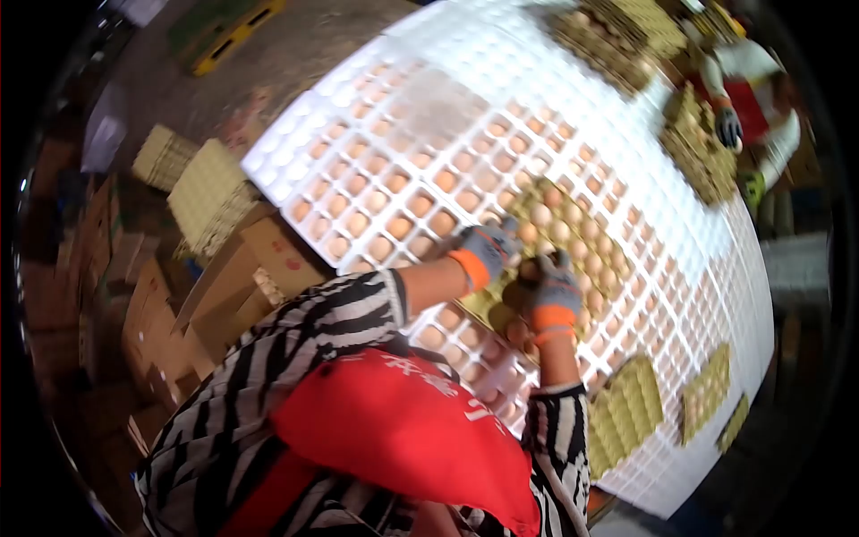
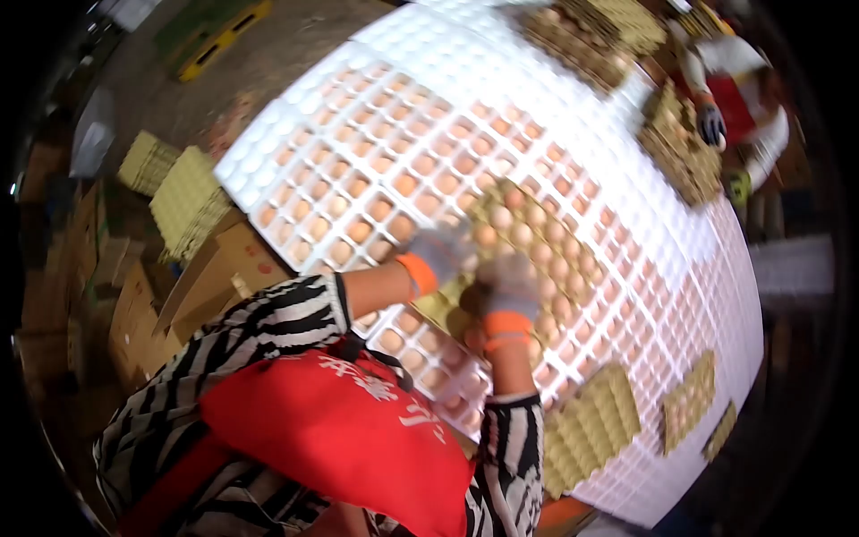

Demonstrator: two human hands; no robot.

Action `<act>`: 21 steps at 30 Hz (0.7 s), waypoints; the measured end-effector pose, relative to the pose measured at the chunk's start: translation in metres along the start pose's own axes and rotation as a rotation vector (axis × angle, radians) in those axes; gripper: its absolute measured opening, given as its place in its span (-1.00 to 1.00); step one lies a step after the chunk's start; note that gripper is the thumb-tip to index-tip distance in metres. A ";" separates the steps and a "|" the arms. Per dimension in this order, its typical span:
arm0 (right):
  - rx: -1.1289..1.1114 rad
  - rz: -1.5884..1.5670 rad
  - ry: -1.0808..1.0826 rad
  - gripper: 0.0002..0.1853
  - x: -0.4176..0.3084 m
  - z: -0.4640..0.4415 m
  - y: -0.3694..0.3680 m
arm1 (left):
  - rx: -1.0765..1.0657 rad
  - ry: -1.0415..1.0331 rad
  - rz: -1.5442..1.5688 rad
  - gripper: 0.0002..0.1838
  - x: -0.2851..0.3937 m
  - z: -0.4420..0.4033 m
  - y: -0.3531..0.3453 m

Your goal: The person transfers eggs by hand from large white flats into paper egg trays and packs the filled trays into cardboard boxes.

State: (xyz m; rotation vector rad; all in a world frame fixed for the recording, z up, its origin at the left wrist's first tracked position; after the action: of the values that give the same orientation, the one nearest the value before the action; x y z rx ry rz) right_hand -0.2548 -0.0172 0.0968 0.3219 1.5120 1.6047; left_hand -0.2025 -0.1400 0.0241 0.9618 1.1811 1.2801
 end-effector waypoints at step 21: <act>-0.100 -0.525 0.742 -0.52 -0.358 -0.160 -0.157 | 0.204 1.024 0.385 -0.46 -0.342 0.263 -0.076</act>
State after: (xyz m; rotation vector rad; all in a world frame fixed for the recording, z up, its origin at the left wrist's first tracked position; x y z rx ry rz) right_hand -0.0961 -0.4059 0.0515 -0.7546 1.8317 1.4102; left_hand 0.0956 -0.4610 0.0313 0.6739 1.9879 2.1097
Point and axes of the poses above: each hand's wrist, its own z-axis away from the middle knuckle, its own y-axis out of the back of the hand, x = y × z, the point moved 3 cm from there along -z, towards the middle knuckle, and after that the axes turned 12 degrees about -z, right-handed, at the moved point
